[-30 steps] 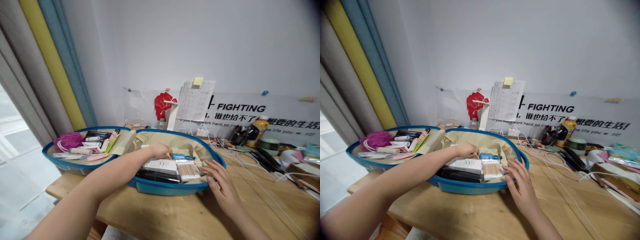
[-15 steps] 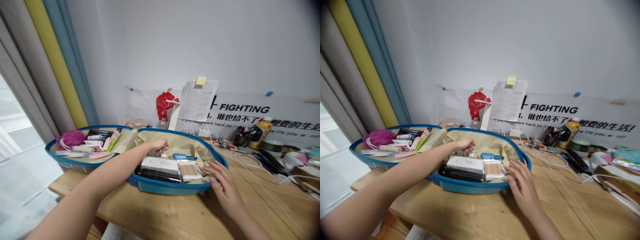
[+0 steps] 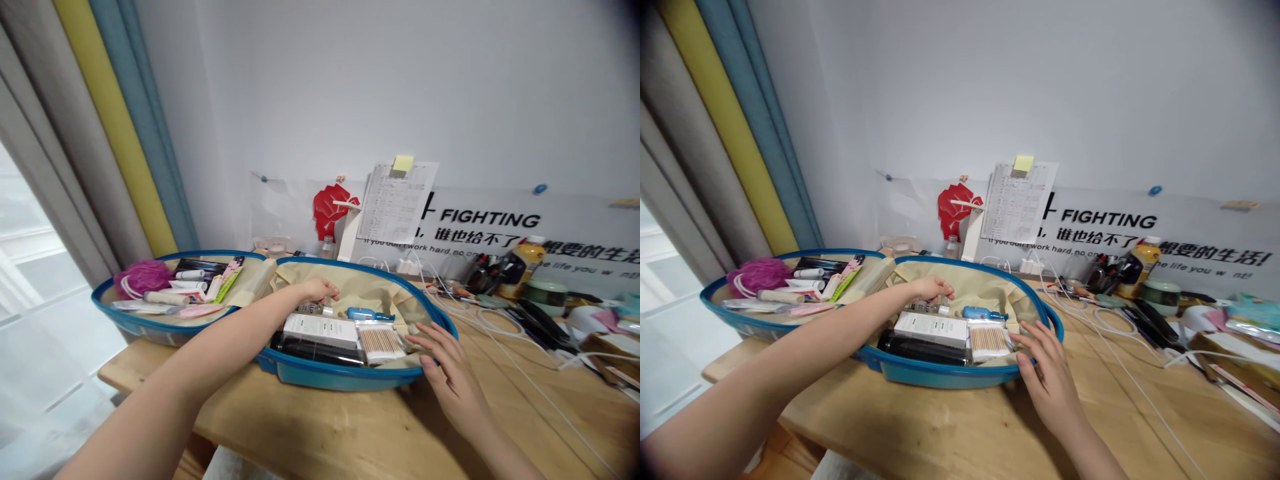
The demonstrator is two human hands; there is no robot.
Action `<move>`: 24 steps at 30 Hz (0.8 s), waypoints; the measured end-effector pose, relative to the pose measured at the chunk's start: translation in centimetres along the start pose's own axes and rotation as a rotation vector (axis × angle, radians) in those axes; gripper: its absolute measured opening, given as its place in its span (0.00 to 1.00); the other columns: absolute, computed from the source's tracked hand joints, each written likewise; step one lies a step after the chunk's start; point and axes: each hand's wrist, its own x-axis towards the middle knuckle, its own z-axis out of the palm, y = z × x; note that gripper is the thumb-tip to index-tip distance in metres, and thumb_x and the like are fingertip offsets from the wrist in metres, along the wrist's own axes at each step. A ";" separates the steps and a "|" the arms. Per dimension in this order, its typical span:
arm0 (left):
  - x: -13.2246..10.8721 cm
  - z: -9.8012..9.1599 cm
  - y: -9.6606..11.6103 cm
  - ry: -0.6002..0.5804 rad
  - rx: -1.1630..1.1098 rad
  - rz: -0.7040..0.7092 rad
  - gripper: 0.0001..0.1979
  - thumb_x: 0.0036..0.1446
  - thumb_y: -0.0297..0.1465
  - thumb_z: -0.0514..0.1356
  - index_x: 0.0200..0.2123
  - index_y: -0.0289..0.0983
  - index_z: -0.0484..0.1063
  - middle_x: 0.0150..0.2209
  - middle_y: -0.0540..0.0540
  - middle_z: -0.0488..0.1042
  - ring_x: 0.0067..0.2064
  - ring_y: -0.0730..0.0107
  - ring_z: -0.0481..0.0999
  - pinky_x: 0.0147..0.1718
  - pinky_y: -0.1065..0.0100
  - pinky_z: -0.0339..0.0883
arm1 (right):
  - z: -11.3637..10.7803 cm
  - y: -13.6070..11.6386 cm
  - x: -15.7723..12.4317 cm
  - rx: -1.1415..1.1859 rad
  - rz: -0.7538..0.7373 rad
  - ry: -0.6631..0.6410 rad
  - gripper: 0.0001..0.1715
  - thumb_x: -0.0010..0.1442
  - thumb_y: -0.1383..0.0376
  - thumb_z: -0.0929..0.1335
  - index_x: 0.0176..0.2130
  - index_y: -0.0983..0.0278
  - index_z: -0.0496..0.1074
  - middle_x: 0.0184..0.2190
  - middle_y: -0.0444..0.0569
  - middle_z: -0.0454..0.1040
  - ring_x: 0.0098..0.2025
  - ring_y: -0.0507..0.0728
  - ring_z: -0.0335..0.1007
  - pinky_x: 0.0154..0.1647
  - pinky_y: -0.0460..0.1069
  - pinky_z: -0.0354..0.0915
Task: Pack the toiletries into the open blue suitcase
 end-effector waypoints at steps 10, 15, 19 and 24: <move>0.6 0.3 -0.2 0.142 0.276 0.183 0.12 0.54 0.30 0.61 0.43 0.37 0.74 0.39 0.49 0.77 0.35 0.74 0.73 0.33 0.74 0.66 | -0.1 0.0 0.0 0.003 0.005 -0.014 0.24 0.62 0.49 0.58 0.45 0.56 0.74 0.52 0.51 0.71 0.60 0.64 0.60 0.56 0.64 0.62; 0.0 0.8 -0.1 0.141 0.486 0.264 0.11 0.52 0.29 0.62 0.41 0.40 0.73 0.42 0.50 0.78 0.44 0.68 0.75 0.41 0.71 0.66 | -0.1 -0.1 0.1 0.002 -0.001 -0.006 0.23 0.63 0.50 0.58 0.45 0.56 0.74 0.52 0.51 0.71 0.60 0.64 0.60 0.56 0.64 0.62; -0.4 1.4 0.1 0.102 0.634 0.313 0.09 0.53 0.30 0.61 0.40 0.41 0.72 0.43 0.50 0.77 0.46 0.67 0.75 0.42 0.71 0.65 | -0.1 -0.1 0.1 0.004 -0.006 -0.004 0.24 0.63 0.49 0.58 0.45 0.56 0.74 0.51 0.51 0.72 0.59 0.64 0.61 0.55 0.64 0.62; -0.5 1.9 -0.1 0.039 0.783 0.339 0.09 0.54 0.31 0.61 0.40 0.42 0.71 0.43 0.49 0.77 0.45 0.64 0.75 0.38 0.70 0.64 | -0.1 -0.1 0.1 0.011 0.022 -0.023 0.24 0.62 0.49 0.57 0.44 0.56 0.74 0.51 0.51 0.71 0.60 0.64 0.60 0.56 0.64 0.61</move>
